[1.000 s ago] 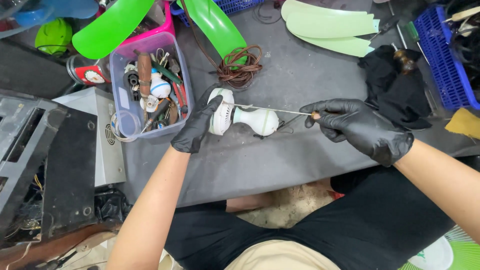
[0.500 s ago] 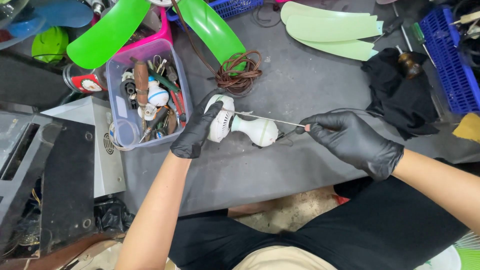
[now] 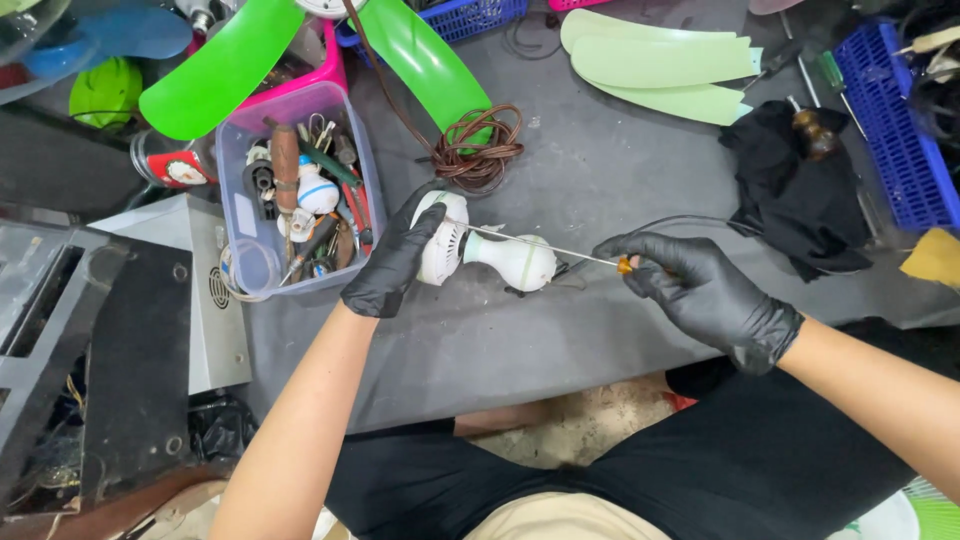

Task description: Inspecting and probing a small fan motor housing using a screwdriver on a repair bench.

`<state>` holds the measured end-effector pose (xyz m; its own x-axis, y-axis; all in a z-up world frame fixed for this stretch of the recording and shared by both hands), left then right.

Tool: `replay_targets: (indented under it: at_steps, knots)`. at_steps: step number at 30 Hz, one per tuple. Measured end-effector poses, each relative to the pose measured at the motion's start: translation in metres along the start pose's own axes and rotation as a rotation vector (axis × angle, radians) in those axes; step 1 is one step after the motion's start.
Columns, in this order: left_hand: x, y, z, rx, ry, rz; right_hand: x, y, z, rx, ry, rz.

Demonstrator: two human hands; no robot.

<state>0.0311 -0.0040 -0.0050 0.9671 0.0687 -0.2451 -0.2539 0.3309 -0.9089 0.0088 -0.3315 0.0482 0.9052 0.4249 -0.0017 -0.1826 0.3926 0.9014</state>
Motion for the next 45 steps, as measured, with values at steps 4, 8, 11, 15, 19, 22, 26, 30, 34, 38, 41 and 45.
replay_targets:
  at_steps: [4,8,11,15,19,22,26,30,34,38,41,45]
  knots:
    - [-0.014,-0.005,-0.001,-0.004,-0.008,-0.015,0.001,-0.008,-0.008,0.781,-0.051,-0.423]
    - [-0.006,0.000,-0.002,-0.012,0.019,-0.057,0.000,-0.031,-0.009,0.971,0.016,-0.806]
    - [0.006,0.018,0.005,0.007,0.057,-0.099,0.002,-0.023,-0.015,0.950,0.039,-0.783]
    - [0.008,0.018,0.001,-0.025,0.038,-0.088,0.009,0.006,-0.007,0.679,-0.033,-0.545]
    - [0.025,0.028,0.007,-0.003,0.031,-0.076,0.023,0.021,0.010,-0.527,0.092,0.517]
    - [0.025,0.031,0.003,-0.006,0.037,-0.054,0.018,0.020,0.012,-1.035,0.056,0.990]
    - [0.013,0.017,0.002,0.034,0.036,-0.045,0.015,0.021,0.009,-0.624,0.192,0.619]
    - [0.005,0.016,0.002,-0.005,0.016,-0.084,0.009,0.027,0.009,0.135,0.044,0.037]
    - [0.002,0.025,0.004,-0.009,0.021,-0.105,0.009,0.008,0.001,0.785,0.012,-0.445]
    - [-0.003,0.015,0.001,-0.024,-0.002,-0.101,0.001,-0.019,-0.017,1.044,0.061,-0.771]
    - [0.011,0.024,0.010,-0.003,0.031,-0.102,0.006,-0.002,-0.019,0.915,0.045,-0.700]
    - [0.004,0.008,0.002,-0.023,0.036,-0.074,0.017,0.006,-0.009,0.436,0.016,-0.419]
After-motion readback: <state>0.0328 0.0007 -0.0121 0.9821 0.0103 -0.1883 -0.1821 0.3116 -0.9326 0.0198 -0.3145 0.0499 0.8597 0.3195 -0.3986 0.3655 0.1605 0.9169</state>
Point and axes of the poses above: each hand's wrist, its own x-axis towards the middle knuckle, its own z-axis out of the back of the hand, y = z × x, the point moved 2 cm from there along x, towards the middle knuckle, and after that the axes turned 13 degrees about x, right-handed, at the moved point
